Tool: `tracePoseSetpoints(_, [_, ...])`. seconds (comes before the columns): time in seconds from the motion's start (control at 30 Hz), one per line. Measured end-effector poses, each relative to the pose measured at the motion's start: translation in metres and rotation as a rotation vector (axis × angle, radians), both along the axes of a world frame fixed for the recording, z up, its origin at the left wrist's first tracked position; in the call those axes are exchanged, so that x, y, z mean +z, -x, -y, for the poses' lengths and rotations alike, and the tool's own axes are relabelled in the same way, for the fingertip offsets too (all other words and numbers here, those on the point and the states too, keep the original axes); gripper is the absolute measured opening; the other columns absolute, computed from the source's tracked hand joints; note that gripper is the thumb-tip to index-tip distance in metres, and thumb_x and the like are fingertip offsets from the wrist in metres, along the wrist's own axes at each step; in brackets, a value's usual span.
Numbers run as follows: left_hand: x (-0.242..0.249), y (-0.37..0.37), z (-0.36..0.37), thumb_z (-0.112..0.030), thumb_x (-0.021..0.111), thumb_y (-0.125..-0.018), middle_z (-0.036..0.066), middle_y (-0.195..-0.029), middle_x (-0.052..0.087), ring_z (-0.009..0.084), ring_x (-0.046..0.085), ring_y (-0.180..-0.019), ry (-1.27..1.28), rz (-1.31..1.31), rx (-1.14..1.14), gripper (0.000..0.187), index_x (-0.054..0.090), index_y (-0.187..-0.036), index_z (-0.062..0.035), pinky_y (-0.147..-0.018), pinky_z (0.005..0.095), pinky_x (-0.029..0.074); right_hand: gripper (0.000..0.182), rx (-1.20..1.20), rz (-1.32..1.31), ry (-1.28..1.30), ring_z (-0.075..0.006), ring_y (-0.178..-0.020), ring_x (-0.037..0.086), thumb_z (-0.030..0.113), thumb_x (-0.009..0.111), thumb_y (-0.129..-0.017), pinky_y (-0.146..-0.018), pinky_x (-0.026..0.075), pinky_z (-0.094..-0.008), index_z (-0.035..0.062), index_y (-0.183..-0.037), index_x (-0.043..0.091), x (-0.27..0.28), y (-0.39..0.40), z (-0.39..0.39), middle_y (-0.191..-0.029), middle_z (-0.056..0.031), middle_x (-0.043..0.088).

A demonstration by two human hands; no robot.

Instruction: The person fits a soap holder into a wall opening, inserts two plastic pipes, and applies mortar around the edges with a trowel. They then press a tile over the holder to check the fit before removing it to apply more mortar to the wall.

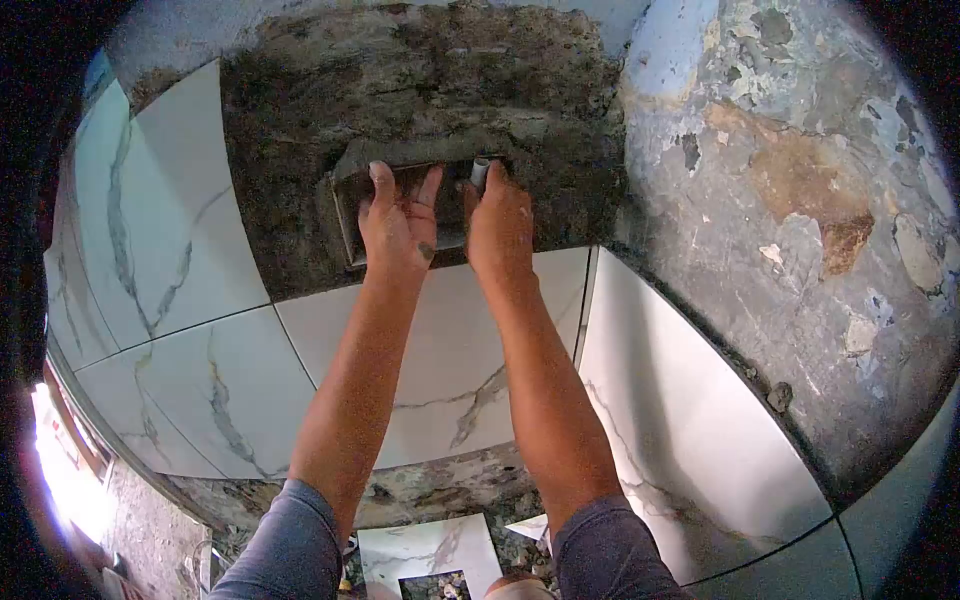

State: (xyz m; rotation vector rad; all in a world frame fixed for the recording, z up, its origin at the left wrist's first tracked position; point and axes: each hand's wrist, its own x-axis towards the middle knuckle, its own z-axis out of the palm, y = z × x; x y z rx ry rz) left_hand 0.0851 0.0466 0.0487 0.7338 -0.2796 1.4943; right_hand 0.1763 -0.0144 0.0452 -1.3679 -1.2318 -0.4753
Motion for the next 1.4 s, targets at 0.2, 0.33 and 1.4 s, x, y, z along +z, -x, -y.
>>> tracePoseSetpoints(0.2, [0.001, 0.006, 0.016, -0.027, 0.065, -0.085, 0.019, -0.113, 0.051, 0.0314, 0.057, -0.102, 0.069, -0.090, 0.016, 0.053, 0.037, -0.116, 0.0060, -0.093, 0.0485, 0.051, 0.029, 0.008, -0.104, 0.103, -0.0439, -0.095, 0.059, 0.006, 0.048, -0.088, -0.077, 0.048, -0.0474, -0.0054, -0.116, 0.049, 0.001, 0.006, -0.002, -0.104, -0.0286, 0.059])
tracePoseSetpoints(0.33, [0.003, -0.001, 0.015, -0.026, 0.064, -0.086, 0.019, -0.117, 0.048, 0.0311, 0.055, -0.104, 0.007, 0.049, 0.034, 0.055, 0.035, -0.119, 0.0062, -0.094, 0.0498, 0.050, 0.032, -0.043, -0.165, 0.159, -0.0423, -0.096, 0.059, 0.006, 0.046, -0.090, -0.078, 0.048, -0.0461, -0.0039, -0.119, 0.048, 0.006, 0.012, -0.007, -0.106, -0.0294, 0.058])
tracePoseSetpoints(1.4, [0.004, 0.002, 0.016, -0.025, 0.063, -0.087, 0.018, -0.115, 0.048, 0.0288, 0.058, -0.101, 0.047, -0.019, 0.020, 0.054, 0.032, -0.118, 0.0070, -0.088, 0.0431, 0.054, 0.029, -0.094, -0.054, -0.008, -0.0392, -0.082, 0.063, 0.020, 0.058, -0.088, -0.069, 0.047, -0.0472, 0.0026, -0.112, 0.053, -0.001, 0.000, 0.013, -0.085, -0.0212, 0.064])
